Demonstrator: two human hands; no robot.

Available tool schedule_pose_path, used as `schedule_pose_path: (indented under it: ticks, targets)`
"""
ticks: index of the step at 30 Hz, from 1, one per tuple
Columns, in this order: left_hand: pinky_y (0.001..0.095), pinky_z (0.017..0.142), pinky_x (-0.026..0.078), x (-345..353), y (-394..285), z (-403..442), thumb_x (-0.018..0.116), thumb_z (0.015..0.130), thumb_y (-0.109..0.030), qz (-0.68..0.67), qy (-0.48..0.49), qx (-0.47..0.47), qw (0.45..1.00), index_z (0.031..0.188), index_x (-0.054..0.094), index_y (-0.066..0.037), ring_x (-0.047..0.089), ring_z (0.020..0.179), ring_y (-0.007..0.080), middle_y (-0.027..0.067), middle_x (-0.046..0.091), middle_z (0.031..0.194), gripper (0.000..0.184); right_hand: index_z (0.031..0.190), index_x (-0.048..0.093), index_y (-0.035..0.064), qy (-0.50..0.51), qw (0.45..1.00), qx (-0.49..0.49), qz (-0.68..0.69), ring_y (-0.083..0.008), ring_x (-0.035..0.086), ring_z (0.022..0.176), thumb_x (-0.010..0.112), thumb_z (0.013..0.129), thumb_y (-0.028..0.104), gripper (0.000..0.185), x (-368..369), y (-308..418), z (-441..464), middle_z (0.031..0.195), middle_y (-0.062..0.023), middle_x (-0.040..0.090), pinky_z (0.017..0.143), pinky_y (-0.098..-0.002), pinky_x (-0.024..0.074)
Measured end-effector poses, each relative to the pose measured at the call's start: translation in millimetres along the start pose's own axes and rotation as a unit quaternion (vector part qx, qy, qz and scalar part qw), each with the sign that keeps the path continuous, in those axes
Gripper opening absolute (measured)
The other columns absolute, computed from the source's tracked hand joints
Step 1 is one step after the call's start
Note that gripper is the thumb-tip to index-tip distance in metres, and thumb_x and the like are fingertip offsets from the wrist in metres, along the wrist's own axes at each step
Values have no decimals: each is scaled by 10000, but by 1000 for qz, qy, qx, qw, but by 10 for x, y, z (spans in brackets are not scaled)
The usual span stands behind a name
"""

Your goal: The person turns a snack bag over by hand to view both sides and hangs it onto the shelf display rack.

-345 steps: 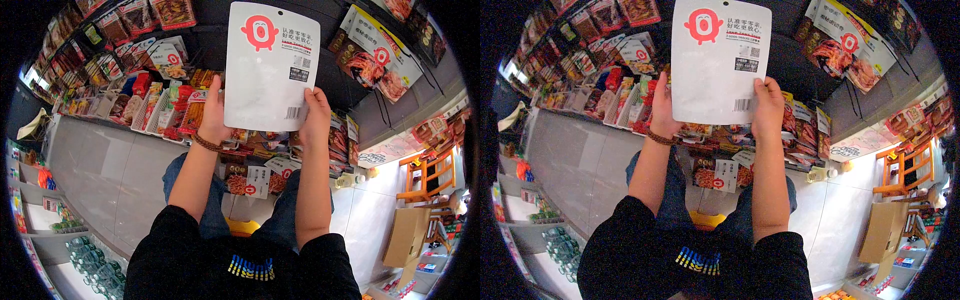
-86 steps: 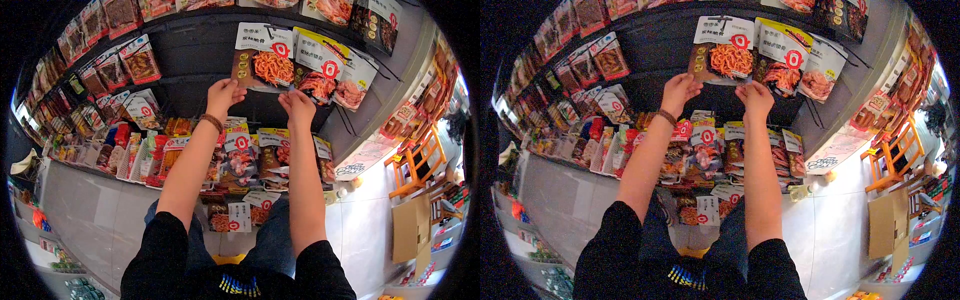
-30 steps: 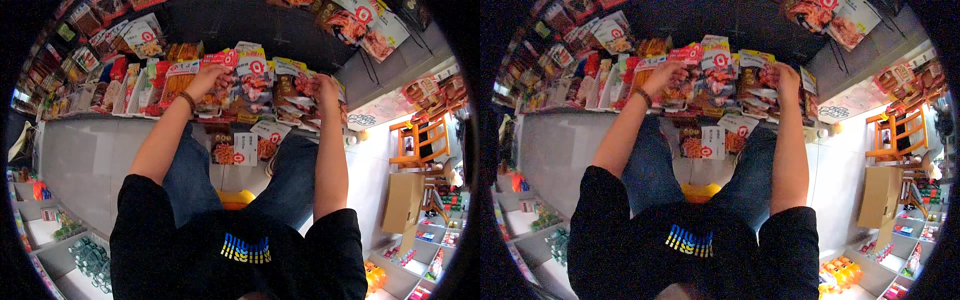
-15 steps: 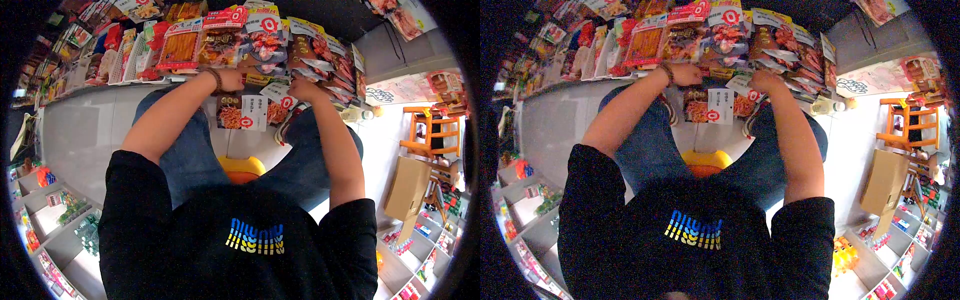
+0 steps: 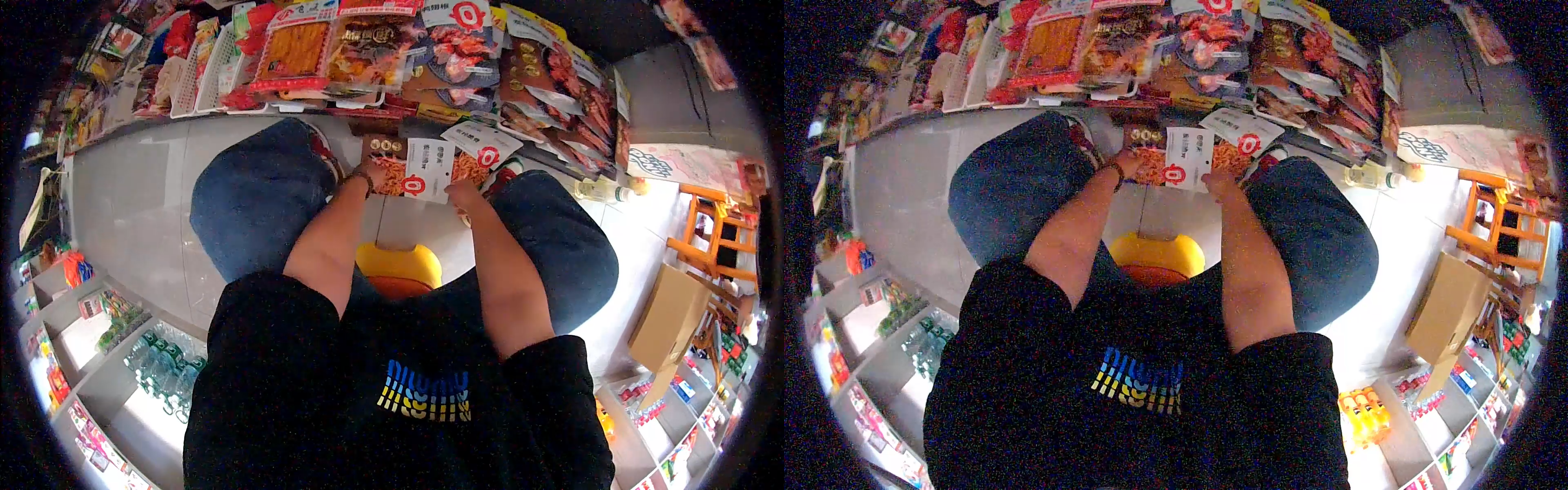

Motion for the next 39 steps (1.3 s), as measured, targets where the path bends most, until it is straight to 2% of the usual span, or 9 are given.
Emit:
schedule_pose_path:
  ticks: [4,7,18,22,25,26,31,34,39]
  targets:
    - [426,768,414,440,400,58,410,781,-294,-129,-23,-109,985,993,549,-37,529,896,285,156,540,983,362,720,547,77,74,995,-62,-33,-223,492,499,560,669,164,102,373,-178,223,636,-43,508,465,-361,431]
    - [430,775,406,635,619,119,406,784,-316,-201,-40,-173,964,1013,531,-31,517,915,289,161,522,1009,387,733,537,83,-63,956,183,220,-210,461,510,568,663,202,141,280,-531,158,634,-44,487,442,-349,397]
    - [447,800,379,1183,1046,333,388,796,-394,-402,5,-269,876,1086,466,-8,470,982,305,179,459,1102,489,931,553,11,-56,935,255,240,-252,509,647,576,655,239,359,335,-400,21,817,-123,561,487,-366,396]
    - [453,809,370,1381,1110,359,382,800,-423,-445,38,-289,847,1112,442,0,453,1006,310,185,435,1135,529,929,554,8,-87,922,255,278,-257,511,593,581,650,226,355,333,-434,-26,784,-117,576,463,-355,396]
    - [458,816,362,1503,1249,385,377,803,-444,-443,57,-312,839,1132,424,6,441,1024,314,190,418,1161,560,963,537,11,-82,978,49,185,-246,524,616,584,643,203,376,460,-436,322,814,-107,582,467,-347,404]
    - [459,819,360,1538,1293,413,375,804,-451,-439,66,-319,837,1139,418,9,436,1030,316,192,412,1169,570,956,542,13,-54,971,107,207,-231,528,613,581,639,185,363,529,-564,338,803,-98,583,467,-343,409]
    - [457,799,374,2148,1259,558,378,816,-448,-359,276,-275,848,1119,449,8,487,978,308,185,469,1131,552,872,579,16,-56,920,180,344,-192,534,594,569,626,130,271,391,-252,17,744,-83,577,465,-326,420]
    - [445,749,393,1768,1276,493,380,819,-399,-321,121,-302,890,1119,440,1,502,941,301,175,481,1106,504,811,586,18,-108,888,38,445,-191,528,573,568,606,91,219,145,21,15,704,-70,564,462,-314,422]
    - [424,665,425,1382,1078,435,383,826,-319,-251,-6,-279,927,1120,425,-12,528,878,289,158,500,1064,427,795,578,6,-67,941,156,293,-200,530,576,569,581,70,224,-64,60,20,690,-86,570,488,-308,421]
Point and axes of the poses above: each hand's wrist, its own z-axis towards the middle knuckle, its own x-axis out of the palm, y = z × x, the point moved 10 cm from there along z, towards the middle knuckle
